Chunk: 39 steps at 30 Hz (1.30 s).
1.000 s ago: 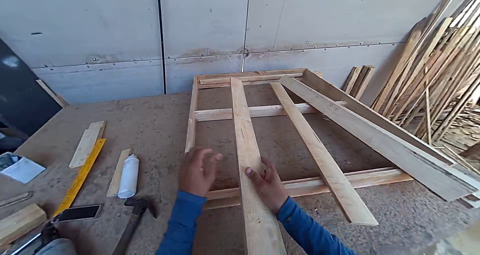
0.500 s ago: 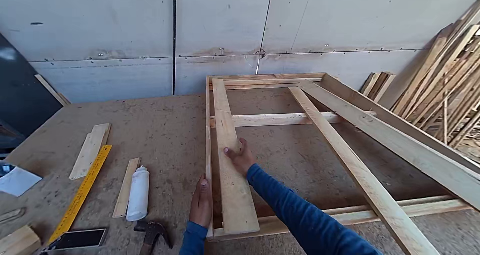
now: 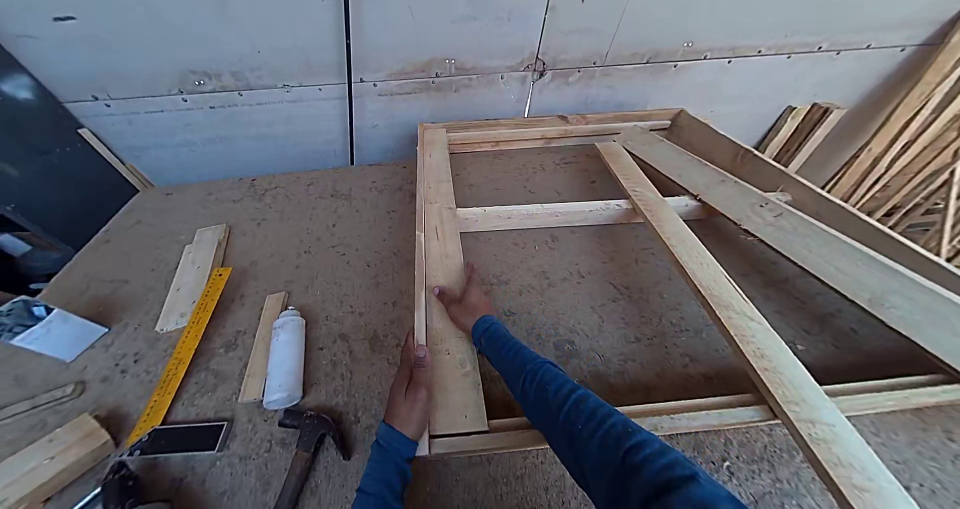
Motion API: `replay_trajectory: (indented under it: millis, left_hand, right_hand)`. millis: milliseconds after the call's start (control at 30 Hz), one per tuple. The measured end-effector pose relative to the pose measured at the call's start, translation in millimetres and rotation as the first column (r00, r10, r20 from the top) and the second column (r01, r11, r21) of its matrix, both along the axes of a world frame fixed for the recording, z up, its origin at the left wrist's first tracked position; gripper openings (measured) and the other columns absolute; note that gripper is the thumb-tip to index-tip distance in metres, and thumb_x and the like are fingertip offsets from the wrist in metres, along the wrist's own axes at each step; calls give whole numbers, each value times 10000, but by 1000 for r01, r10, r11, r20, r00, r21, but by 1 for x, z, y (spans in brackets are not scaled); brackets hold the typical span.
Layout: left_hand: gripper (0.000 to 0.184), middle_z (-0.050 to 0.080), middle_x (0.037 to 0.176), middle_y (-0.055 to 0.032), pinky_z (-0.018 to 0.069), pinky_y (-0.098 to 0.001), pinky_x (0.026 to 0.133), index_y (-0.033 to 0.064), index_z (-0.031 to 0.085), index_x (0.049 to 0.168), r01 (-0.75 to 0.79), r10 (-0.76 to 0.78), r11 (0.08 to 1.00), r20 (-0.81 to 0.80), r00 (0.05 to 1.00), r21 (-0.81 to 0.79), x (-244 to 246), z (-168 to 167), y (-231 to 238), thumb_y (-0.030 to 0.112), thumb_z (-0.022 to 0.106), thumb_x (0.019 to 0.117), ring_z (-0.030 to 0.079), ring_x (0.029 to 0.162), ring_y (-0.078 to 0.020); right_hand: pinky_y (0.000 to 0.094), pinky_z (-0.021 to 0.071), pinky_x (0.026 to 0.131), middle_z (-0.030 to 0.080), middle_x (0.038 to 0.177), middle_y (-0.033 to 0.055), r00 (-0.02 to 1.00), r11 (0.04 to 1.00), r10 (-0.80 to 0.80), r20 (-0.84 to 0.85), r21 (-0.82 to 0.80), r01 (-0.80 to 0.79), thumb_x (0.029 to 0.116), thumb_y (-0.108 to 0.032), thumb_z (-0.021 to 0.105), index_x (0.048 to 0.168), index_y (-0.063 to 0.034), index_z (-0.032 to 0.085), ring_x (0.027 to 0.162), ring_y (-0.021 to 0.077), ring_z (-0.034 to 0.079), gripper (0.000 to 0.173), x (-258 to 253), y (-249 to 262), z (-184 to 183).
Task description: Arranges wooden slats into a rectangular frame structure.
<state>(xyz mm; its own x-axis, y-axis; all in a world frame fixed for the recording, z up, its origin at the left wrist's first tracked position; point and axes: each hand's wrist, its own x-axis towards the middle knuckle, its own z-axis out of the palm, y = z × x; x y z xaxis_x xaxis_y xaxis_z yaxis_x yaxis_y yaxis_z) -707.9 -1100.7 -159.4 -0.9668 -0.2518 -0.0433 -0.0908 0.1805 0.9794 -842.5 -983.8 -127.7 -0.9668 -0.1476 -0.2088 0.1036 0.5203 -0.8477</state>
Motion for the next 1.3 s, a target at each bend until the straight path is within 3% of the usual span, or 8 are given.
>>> replay_trajectory:
  millis: [367,767,867,967,1067,1167,1233,1300]
  left_hand:
    - [917,306,1617,-278,300,-403,1249,-86,214,1588,-66,66,998,-2,998,-21,89,-15,70,630,300,1021,347,1505,-276]
    - [774,264,1667,-193,320,-406,1232,19,193,1631,-80,82,994,17,997,-71,106,8,78,501,349,1046,337,1514,-219]
    - [695,359,1616,-218,325,-382,1238,-43,280,1587,-106,106,994,-16,994,-22,87,0,70,415,331,1066,386,1488,-230]
    - [521,555,1459,-204,430,-365,1160,-66,439,1494,-244,246,966,-8,969,87,103,-2,77,217,322,1072,541,1353,-204]
    - [479,611,1417,-136,472,-391,1115,15,508,1479,-302,309,947,-53,950,110,122,1,82,247,335,1099,585,1303,-180]
    - [477,638,1371,-141,493,-406,1089,5,555,1430,-336,350,930,-83,933,148,119,-4,80,266,340,1095,611,1264,-200]
    - [469,656,1345,-133,505,-400,1073,8,570,1413,-345,361,925,-86,929,156,119,-2,81,264,334,1098,626,1240,-192]
    - [446,667,1329,-127,515,-391,1065,5,583,1394,-348,359,929,-75,930,128,125,-4,81,236,341,1100,636,1227,-181]
  right_hand:
    - [599,508,1026,598,1382,233,998,997,38,52,-68,-34,896,-465,770,1643,-195,120,1237,385,627,1027,78,59,-4]
    - [516,501,1067,641,1341,210,988,993,115,101,-13,-114,869,-492,771,1654,-109,75,1243,323,636,1117,54,55,-22]
    - [571,517,1026,653,1307,228,992,994,107,69,3,-107,898,-522,741,1658,-138,55,1194,367,659,1093,67,60,-6]
    - [610,500,1037,595,1399,241,993,994,112,31,-11,-112,932,-511,702,1651,-107,58,1235,395,632,1047,78,63,-8]
    - [605,480,1065,558,1444,252,994,994,105,31,-43,-103,984,-483,638,1647,-77,38,1277,396,606,982,78,61,-7]
    - [602,447,1102,519,1485,253,987,995,88,131,-58,-81,1019,-473,585,1646,-80,21,1336,398,559,931,74,59,4]
    - [608,447,1096,540,1464,250,984,996,54,171,-75,-42,1038,-474,550,1643,-85,82,1333,400,560,858,71,56,5]
    - [619,471,1051,597,1381,251,986,993,8,169,-120,13,1060,-467,505,1595,-76,252,1272,403,597,710,75,55,-5]
